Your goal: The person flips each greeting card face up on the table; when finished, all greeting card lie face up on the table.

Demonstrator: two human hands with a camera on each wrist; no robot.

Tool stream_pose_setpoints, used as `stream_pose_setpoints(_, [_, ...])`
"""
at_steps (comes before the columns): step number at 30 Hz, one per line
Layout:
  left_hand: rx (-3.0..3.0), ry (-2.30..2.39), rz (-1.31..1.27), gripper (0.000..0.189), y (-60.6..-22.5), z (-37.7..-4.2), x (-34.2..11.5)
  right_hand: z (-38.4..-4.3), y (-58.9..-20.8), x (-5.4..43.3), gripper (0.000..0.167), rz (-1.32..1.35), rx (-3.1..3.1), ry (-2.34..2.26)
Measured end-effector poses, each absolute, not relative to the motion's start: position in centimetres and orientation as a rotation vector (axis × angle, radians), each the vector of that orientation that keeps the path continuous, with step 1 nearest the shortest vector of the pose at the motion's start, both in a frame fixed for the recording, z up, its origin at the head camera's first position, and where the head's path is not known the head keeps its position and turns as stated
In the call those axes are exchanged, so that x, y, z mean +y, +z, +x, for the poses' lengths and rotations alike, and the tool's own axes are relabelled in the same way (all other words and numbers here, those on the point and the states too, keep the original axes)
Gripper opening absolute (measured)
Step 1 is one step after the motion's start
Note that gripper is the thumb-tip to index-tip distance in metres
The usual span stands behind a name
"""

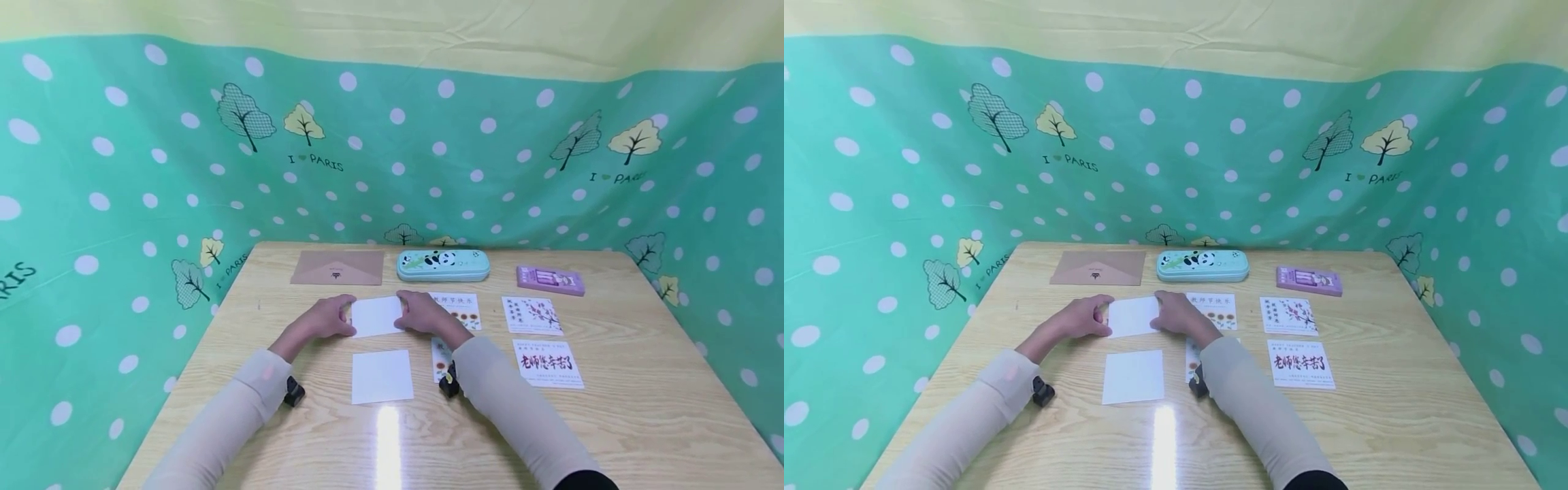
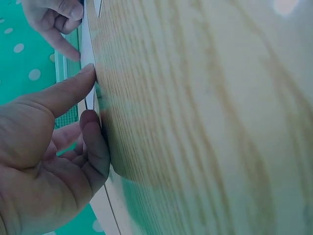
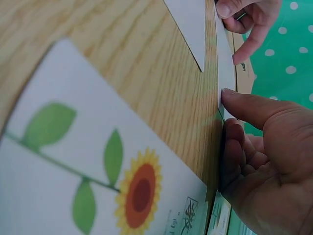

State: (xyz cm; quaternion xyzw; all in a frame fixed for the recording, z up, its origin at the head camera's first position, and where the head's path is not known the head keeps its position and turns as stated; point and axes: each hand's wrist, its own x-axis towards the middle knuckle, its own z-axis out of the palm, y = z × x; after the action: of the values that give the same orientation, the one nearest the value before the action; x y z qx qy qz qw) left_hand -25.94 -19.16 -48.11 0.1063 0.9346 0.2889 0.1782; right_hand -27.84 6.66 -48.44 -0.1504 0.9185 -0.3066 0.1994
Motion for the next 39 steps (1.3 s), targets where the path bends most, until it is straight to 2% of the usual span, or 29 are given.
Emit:
stream_pose_setpoints(25, [2.681,1.038,0.356,0.069,-48.9,-26.0,-19.1,-27.6,-48.5,7.2,0.074,-0.366,2.579,-0.996])
stream_pose_setpoints(29, [2.673,1.088,0.309,0.072,-48.8,-26.0,-19.2,-27.8,-48.6,7.5,0.065,-0.348,2.576,-1.076])
stream_pose_setpoints(31, [2.679,1.097,0.288,0.063,-48.9,-26.0,-19.2,-27.9,-48.7,7.8,0.053,-0.331,2.571,-1.149])
stream_pose_setpoints(36, [2.704,1.132,0.278,0.022,-48.7,-25.9,-19.4,-28.1,-48.9,8.4,0.017,-0.329,2.512,-1.321])
stream_pose_setpoints(39, [2.706,1.187,0.307,0.012,-48.4,-25.9,-19.5,-28.0,-48.9,8.6,0.013,-0.33,2.411,-1.392])
